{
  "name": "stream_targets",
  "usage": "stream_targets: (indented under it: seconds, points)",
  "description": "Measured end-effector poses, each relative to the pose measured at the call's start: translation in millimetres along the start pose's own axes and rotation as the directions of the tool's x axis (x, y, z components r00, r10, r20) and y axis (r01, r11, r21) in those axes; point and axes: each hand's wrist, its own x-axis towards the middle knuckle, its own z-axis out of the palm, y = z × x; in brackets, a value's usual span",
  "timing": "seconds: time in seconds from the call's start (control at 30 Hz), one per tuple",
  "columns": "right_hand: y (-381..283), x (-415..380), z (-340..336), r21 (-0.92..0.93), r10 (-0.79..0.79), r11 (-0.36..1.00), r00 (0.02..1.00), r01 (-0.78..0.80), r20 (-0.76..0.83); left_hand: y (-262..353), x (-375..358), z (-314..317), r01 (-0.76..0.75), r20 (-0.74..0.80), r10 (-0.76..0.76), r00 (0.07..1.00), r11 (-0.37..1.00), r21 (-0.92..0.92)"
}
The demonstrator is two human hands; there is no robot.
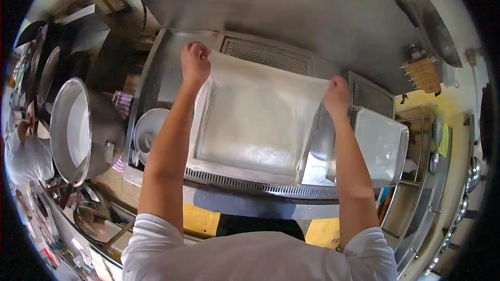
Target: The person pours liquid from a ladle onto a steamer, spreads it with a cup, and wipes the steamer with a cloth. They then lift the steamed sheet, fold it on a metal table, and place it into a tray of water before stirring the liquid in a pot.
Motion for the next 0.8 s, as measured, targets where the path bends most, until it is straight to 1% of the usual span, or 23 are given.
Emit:
stream_targets:
  seconds: [0.03, 0.13, 0.17, 0.27, 0.3, 0.37, 0.43, 0.53, 0.57, 0.6, 0.67, 0.7, 0.8]
  points:
    - [-3.3, -5.7, -15.6, 0.027, -0.025, 0.999, 0.999, 0.025, -0.024, 9.9, -6.4, -15.6, -0.029, -0.074, 0.028, 0.997, 0.999, -0.018]
    - [-23.9, -31.9, -74.6, 0.097, -0.098, 0.99, 0.991, 0.106, -0.092, 37.9, -27.1, -78.8, -0.096, -0.17, 0.087, 0.982, 0.994, -0.046]
    - [-34.2, -42.5, -97.7, 0.121, -0.123, 0.983, 0.986, 0.136, -0.113, 55.1, -40.0, -103.3, -0.049, -0.205, 0.045, 0.978, 0.999, -0.017]
    - [-55.7, -69.1, -157.1, 0.165, -0.249, 0.945, 0.949, 0.282, -0.193, 87.8, -80.9, -174.8, -0.07, -0.282, 0.067, 0.957, 0.998, -0.002]
    - [-64.5, -79.2, -176.0, 0.205, -0.274, 0.926, 0.938, 0.317, -0.212, 101.4, -97.5, -197.4, -0.057, -0.319, 0.063, 0.946, 0.998, 0.028]
    - [-81.4, -98.5, -212.6, 0.292, -0.324, 0.874, 0.913, 0.389, -0.247, 128.6, -134.5, -241.1, -0.004, -0.403, -0.006, 0.915, 1.0, -0.023]
    - [-99.2, -116.5, -244.6, 0.275, -0.383, 0.849, 0.884, 0.451, -0.267, 153.4, -174.8, -285.9, 0.048, -0.475, -0.062, 0.878, 0.998, -0.042]
    - [-130.8, -143.9, -288.4, 0.288, -0.503, 0.767, 0.816, 0.574, -0.286, 180.1, -241.2, -346.5, 0.113, -0.596, -0.13, 0.792, 0.991, -0.067]
    - [-140.2, -153.3, -299.9, 0.303, -0.544, 0.726, 0.785, 0.617, -0.296, 192.8, -266.1, -367.5, 0.183, -0.621, -0.185, 0.762, 0.981, -0.068]
    - [-151.1, -163.9, -310.9, 0.318, -0.582, 0.682, 0.752, 0.658, -0.309, 202.7, -291.8, -388.1, 0.181, -0.655, -0.193, 0.731, 0.98, -0.087]
    - [-177.4, -186.9, -331.2, 0.397, -0.619, 0.611, 0.726, 0.685, -0.3, 216.4, -343.8, -424.6, 0.165, -0.723, -0.203, 0.66, 0.978, -0.125]
    - [-190.3, -198.3, -340.2, 0.42, -0.645, 0.57, 0.701, 0.706, -0.304, 221.0, -371.1, -444.9, 0.197, -0.767, -0.187, 0.614, 0.977, -0.081]
    - [-231.1, -224.6, -352.9, 0.496, -0.729, 0.409, 0.601, 0.766, -0.327, 254.3, -449.9, -503.0, 0.248, -0.857, -0.183, 0.482, 0.966, -0.066]
